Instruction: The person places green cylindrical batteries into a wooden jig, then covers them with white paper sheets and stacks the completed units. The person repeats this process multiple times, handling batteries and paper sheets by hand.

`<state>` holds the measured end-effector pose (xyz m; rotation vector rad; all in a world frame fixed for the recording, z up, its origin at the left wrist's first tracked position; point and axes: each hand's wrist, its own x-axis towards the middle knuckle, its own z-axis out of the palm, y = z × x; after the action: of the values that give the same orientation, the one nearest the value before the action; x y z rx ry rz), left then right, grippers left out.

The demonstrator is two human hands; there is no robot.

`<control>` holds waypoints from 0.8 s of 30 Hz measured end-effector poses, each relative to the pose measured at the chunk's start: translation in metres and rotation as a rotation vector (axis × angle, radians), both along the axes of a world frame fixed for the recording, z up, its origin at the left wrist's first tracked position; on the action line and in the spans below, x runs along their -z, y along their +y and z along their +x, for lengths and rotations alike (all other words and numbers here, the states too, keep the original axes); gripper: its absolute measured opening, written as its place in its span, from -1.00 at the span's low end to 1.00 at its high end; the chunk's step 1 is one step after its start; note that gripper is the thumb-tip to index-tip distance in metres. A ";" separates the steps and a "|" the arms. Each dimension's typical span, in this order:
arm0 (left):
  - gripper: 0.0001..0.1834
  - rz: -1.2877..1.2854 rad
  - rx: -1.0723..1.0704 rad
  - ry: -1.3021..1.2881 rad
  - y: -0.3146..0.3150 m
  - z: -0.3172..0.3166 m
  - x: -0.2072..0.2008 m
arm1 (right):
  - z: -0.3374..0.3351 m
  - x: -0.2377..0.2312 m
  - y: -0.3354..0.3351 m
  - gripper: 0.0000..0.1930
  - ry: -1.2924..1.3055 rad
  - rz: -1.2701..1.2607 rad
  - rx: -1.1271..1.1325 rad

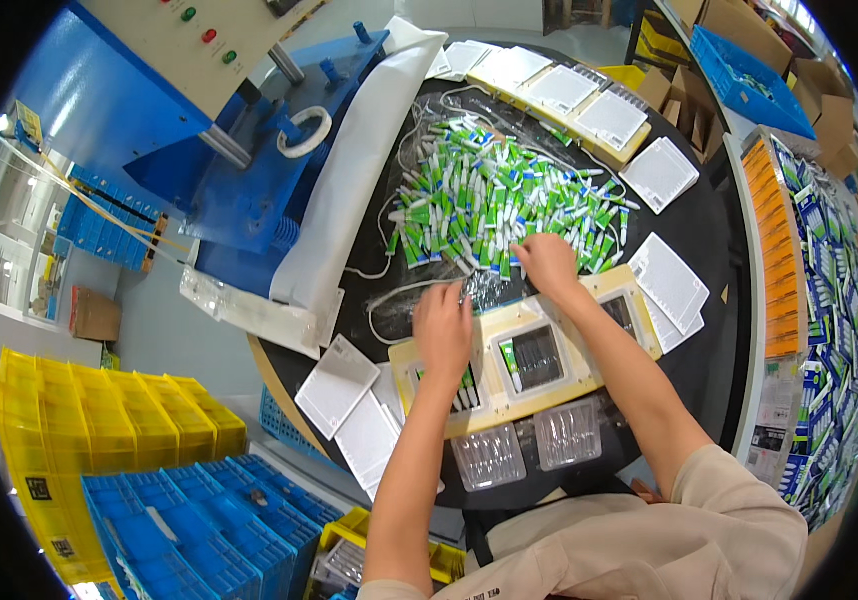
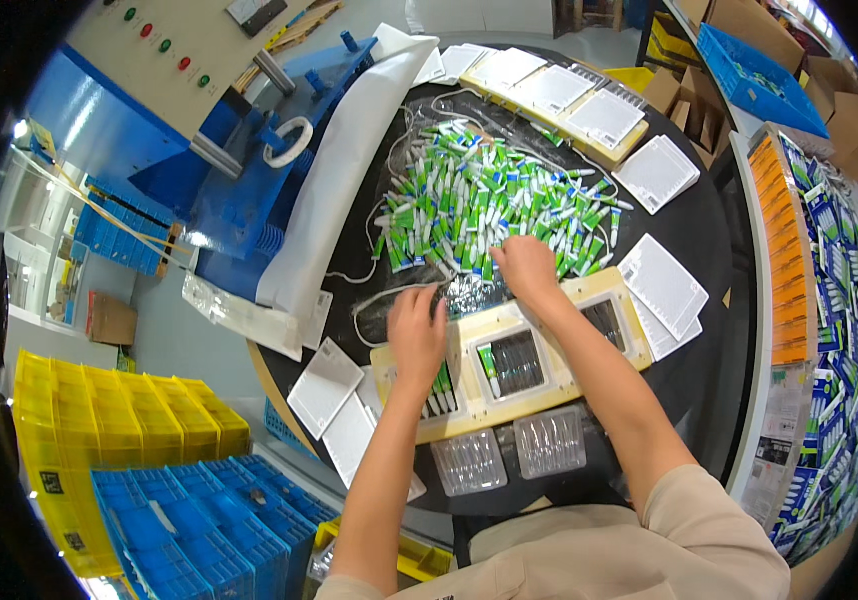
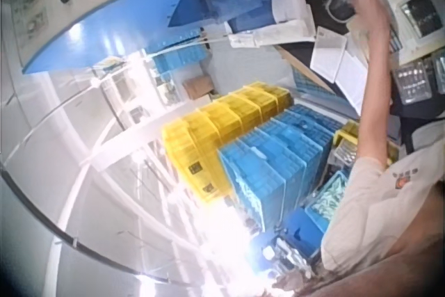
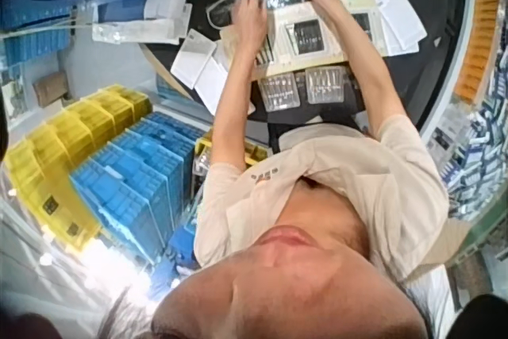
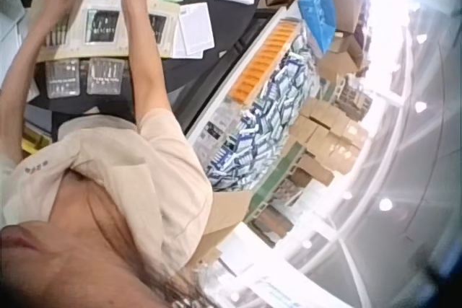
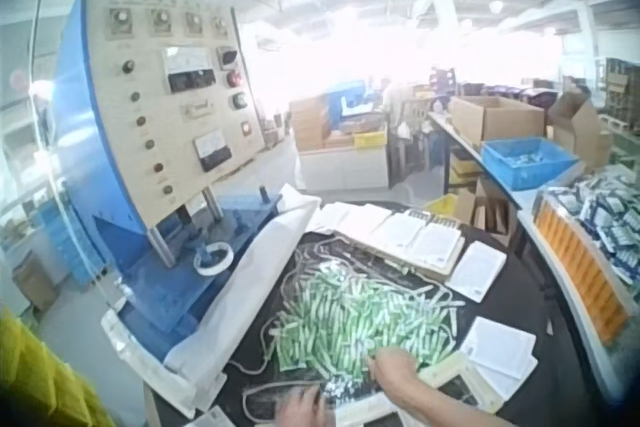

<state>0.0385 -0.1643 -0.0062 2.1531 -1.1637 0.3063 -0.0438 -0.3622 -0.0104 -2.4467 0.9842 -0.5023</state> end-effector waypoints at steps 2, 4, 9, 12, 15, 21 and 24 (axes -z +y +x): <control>-0.82 0.180 0.012 -0.024 -0.048 0.030 0.004 | 0.028 0.011 -0.004 -0.63 0.165 0.041 0.023; -0.88 0.296 0.085 -0.113 -0.073 0.059 0.005 | 0.043 0.018 -0.006 -0.62 0.195 0.069 0.053; -0.95 0.395 0.428 -0.304 -0.070 0.077 0.019 | 0.024 0.030 -0.013 -0.62 0.267 0.301 -0.065; -0.94 0.499 0.518 -0.433 -0.070 0.082 0.014 | 0.017 0.037 -0.009 -0.65 0.248 0.293 -0.035; -0.89 0.372 0.488 -0.456 -0.063 0.077 -0.006 | 0.023 0.034 -0.006 -0.69 0.271 0.210 -0.048; -0.78 -0.336 0.047 0.698 0.026 -0.028 -0.034 | -0.053 -0.013 -0.002 -0.84 -0.404 0.467 -0.111; -0.76 -0.287 0.035 0.697 0.050 -0.081 -0.028 | -0.121 -0.019 0.046 -0.86 -0.509 0.160 -0.296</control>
<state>-0.0423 -0.1145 0.0221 1.7592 -0.6991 -0.2680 -0.1650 -0.3161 0.0091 -2.1106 0.4262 -0.8468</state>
